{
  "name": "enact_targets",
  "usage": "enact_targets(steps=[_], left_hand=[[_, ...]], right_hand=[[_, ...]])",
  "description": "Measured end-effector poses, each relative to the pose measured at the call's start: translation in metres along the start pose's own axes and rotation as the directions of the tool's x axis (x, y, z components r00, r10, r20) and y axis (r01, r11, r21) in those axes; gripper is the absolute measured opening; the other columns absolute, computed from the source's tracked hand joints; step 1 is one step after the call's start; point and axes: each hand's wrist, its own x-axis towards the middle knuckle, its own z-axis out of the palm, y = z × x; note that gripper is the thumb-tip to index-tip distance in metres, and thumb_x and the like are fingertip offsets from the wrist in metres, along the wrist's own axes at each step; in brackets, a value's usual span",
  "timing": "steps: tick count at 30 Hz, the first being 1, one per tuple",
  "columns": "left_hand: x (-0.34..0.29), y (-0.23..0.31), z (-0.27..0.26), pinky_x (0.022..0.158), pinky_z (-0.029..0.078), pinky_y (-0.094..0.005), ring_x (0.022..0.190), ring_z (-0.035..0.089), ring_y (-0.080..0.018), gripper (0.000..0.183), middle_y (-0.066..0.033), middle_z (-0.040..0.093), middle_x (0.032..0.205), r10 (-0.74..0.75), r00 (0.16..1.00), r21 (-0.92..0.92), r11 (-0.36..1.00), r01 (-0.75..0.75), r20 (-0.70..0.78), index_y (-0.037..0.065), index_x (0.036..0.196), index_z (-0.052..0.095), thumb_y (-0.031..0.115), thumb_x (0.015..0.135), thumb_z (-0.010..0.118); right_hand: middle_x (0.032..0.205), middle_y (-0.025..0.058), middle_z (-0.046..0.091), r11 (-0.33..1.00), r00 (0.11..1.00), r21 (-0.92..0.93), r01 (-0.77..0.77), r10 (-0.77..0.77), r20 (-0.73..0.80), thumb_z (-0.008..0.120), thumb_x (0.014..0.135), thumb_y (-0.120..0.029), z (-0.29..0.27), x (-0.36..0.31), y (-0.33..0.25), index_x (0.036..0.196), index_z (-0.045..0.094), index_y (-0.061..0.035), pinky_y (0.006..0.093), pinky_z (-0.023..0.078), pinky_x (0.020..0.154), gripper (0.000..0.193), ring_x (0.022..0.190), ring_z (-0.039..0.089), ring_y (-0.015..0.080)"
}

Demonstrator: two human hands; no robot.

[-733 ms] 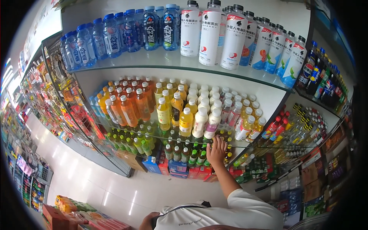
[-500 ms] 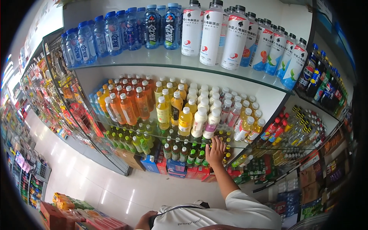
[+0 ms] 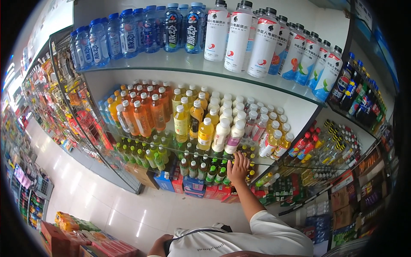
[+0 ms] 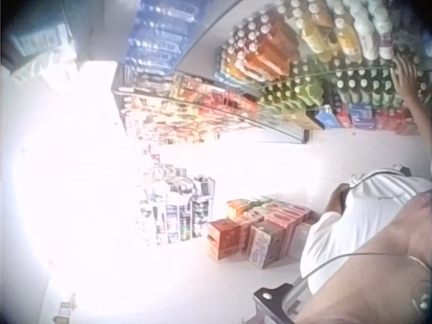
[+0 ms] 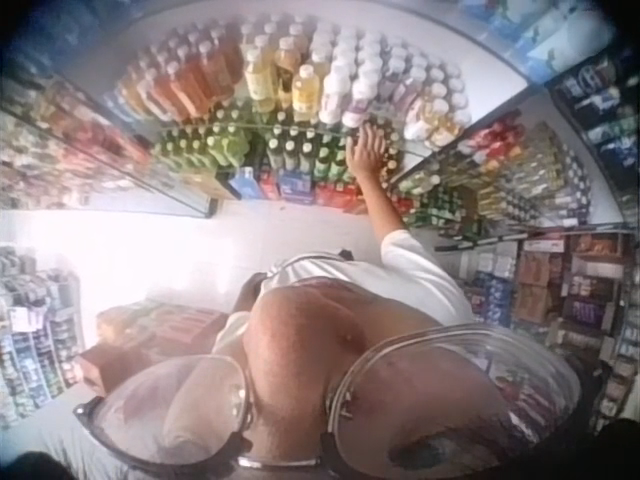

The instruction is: The person organizes several plastic and glass bottles of drinks on a glass shelf in a store, turning them to show the labels and placing them in rows by hand.

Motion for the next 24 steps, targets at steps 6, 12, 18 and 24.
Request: enact_targets(steps=[6, 12, 18, 24], left_hand=[[-0.003, -0.008, 0.003, 0.093, 0.052, -0.0397, 0.101, 0.069, -0.0234, 0.038, -0.0115, 0.076, 0.109, 0.017, 0.999, -0.081, 0.997, -0.020, -0.037, 0.005, 0.114, 0.077, 0.032, 0.088, 0.076], [-0.009, -0.011, 0.004, 0.093, 0.052, -0.0397, 0.101, 0.069, -0.0227, 0.039, -0.0107, 0.076, 0.108, 0.090, 0.994, -0.288, 0.952, -0.105, -0.064, 0.004, 0.114, 0.077, 0.034, 0.087, 0.077], [-0.002, -0.017, -0.009, 0.096, 0.052, -0.0398, 0.104, 0.069, -0.0249, 0.045, -0.0117, 0.075, 0.111, -0.003, 1.000, -0.008, 1.000, 0.002, -0.024, 0.002, 0.118, 0.073, 0.033, 0.086, 0.079], [-0.019, -0.041, -0.017, 0.097, 0.052, -0.0401, 0.105, 0.069, -0.0271, 0.041, -0.0133, 0.075, 0.113, -0.043, 0.999, 0.001, 0.999, 0.043, -0.017, 0.005, 0.118, 0.073, 0.034, 0.089, 0.073]], right_hand=[[0.141, 0.0178, 0.057, 1.000, 1.000, -0.006, 0.002, -0.002, 0.012, 0.061, 0.098, -0.031, 0.000, -0.002, -0.003, 0.137, 0.056, 0.0003, 0.0539, 0.032, 0.114, 0.050, 0.133, 0.050, 0.0375], [0.140, 0.0193, 0.057, 1.000, 1.000, -0.029, 0.001, -0.001, 0.014, 0.063, 0.096, -0.029, -0.006, -0.002, -0.005, 0.135, 0.056, 0.0013, 0.0547, 0.033, 0.114, 0.049, 0.132, 0.050, 0.0394], [0.145, 0.0195, 0.054, 0.999, 0.998, -0.035, 0.012, -0.009, 0.058, 0.065, 0.094, -0.027, -0.011, 0.001, -0.009, 0.139, 0.054, 0.0007, 0.0542, 0.032, 0.116, 0.054, 0.136, 0.048, 0.0387], [0.145, 0.0188, 0.055, 0.998, 0.997, -0.050, 0.024, -0.020, 0.068, 0.064, 0.090, -0.022, -0.018, 0.002, -0.016, 0.138, 0.055, -0.0004, 0.0523, 0.034, 0.116, 0.054, 0.135, 0.050, 0.0380]])
